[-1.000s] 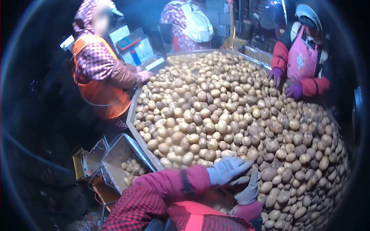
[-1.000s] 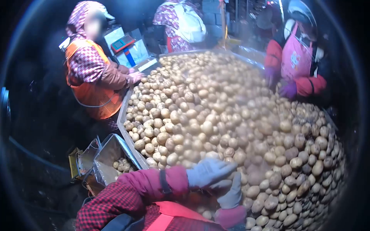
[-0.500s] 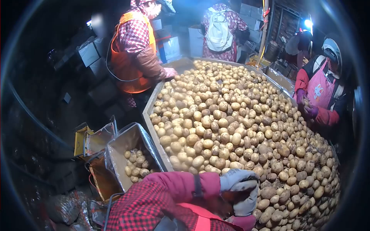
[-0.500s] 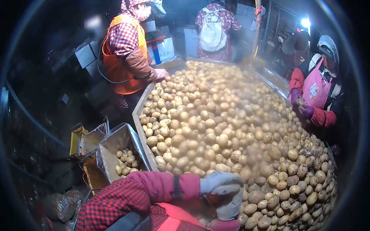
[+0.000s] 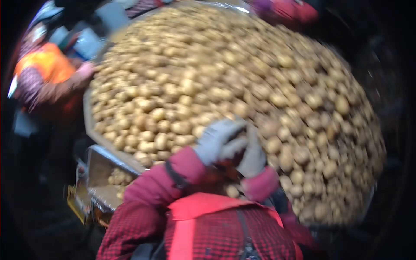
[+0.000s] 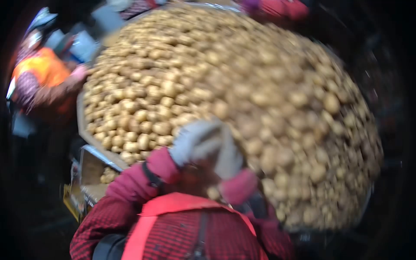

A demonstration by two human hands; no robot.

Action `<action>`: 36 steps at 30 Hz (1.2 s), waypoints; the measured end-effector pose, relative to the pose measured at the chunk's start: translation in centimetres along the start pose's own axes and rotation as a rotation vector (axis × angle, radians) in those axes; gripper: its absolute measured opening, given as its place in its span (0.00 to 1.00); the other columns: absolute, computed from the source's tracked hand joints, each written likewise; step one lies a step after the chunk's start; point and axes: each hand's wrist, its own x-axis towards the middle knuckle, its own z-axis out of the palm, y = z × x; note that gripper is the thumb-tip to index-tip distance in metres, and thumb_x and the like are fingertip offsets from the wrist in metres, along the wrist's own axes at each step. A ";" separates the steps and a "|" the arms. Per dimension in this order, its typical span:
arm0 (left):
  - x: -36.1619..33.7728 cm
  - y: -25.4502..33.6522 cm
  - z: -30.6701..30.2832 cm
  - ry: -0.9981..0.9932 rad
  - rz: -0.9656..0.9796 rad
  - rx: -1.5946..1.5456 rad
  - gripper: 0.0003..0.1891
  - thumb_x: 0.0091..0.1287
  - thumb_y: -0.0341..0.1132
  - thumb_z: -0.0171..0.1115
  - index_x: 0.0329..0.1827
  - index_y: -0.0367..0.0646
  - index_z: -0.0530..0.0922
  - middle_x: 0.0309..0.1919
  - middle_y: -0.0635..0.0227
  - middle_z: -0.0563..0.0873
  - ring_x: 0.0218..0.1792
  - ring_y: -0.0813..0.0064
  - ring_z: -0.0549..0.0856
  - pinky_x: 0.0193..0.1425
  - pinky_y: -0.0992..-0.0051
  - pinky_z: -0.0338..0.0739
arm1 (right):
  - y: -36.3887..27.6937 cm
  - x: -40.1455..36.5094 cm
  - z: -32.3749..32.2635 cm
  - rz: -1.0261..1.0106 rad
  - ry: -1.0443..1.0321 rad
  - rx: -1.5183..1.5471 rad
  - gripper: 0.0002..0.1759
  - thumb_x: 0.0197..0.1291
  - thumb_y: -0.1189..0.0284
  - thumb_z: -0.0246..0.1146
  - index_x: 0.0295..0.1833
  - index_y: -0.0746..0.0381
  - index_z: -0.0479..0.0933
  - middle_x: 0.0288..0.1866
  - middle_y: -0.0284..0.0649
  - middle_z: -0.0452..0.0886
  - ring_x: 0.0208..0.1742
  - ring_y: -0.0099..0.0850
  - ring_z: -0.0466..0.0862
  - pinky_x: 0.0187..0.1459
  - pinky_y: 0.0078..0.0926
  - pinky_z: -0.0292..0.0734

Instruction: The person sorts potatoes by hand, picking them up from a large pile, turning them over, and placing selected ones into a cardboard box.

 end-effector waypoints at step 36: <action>2.2 -2.0 -4.8 0.178 -0.406 -0.189 0.16 0.76 0.38 0.66 0.60 0.38 0.83 0.41 0.67 0.90 0.41 0.78 0.87 0.46 0.75 0.81 | -4.1 0.4 -0.6 0.643 -0.187 1.090 0.37 0.77 0.55 0.60 0.83 0.61 0.61 0.65 0.38 0.78 0.56 0.27 0.83 0.50 0.28 0.82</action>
